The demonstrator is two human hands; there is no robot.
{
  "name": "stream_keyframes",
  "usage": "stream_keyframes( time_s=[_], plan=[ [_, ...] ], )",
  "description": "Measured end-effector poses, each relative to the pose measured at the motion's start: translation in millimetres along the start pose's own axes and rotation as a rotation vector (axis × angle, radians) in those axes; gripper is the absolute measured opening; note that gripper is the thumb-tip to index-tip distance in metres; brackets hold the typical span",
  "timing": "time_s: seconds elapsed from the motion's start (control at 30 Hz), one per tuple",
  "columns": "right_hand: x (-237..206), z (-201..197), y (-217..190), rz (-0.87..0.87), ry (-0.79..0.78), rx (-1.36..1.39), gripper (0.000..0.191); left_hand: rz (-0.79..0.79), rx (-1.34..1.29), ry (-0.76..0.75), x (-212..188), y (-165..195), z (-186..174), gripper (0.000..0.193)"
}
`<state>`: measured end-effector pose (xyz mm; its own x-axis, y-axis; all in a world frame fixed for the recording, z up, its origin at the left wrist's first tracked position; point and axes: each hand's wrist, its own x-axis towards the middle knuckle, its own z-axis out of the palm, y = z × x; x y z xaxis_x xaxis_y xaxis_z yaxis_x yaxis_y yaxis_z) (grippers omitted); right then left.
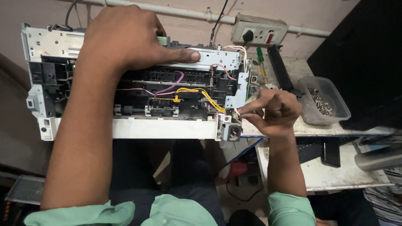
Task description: The person uses a screwdriver to remove screws from a disassembled electronic device, then manipulates internal wires and components with both hands. The device is repositioned on the workbench multiple times during the process.
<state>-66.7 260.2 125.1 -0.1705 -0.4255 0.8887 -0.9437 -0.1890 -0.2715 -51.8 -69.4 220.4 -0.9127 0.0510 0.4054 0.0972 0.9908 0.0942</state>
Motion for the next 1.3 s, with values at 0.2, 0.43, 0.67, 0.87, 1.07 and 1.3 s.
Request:
stream_keyframes(
  time_s=[0.2, 0.43, 0.67, 0.87, 1.07, 1.3],
  plan=[
    [3.1, -0.5, -17.8, -0.041, -0.081, -0.362, 0.048, 0.028, -0.003, 0.014, -2.2, -4.2, -1.6, 0.098],
    [6.7, 1.6, -19.8, -0.075, -0.026, -0.354, 0.055, 0.025, -0.001, 0.033, -1.4, -2.6, -1.8, 0.099],
    [4.8, 3.1, -16.9, -0.044, -0.01, -0.258, 0.051, 0.014, -0.01, 0.011, -2.2, -0.9, -3.1, 0.097],
    [7.8, 1.7, -21.4, -0.104, -0.03, -0.403, 0.059, 0.009, 0.015, 0.029, -4.4, -2.1, -0.7, 0.099],
    [16.2, 0.8, -39.0, -0.03, -0.115, -0.46, 0.052, 0.034, -0.003, 0.053, -3.4, -2.0, 0.4, 0.099],
    [25.7, 1.3, -43.6, -0.114, -0.24, -0.542, 0.018, 0.039, -0.01, 0.018, -1.9, -1.6, -1.2, 0.1]
  ],
)
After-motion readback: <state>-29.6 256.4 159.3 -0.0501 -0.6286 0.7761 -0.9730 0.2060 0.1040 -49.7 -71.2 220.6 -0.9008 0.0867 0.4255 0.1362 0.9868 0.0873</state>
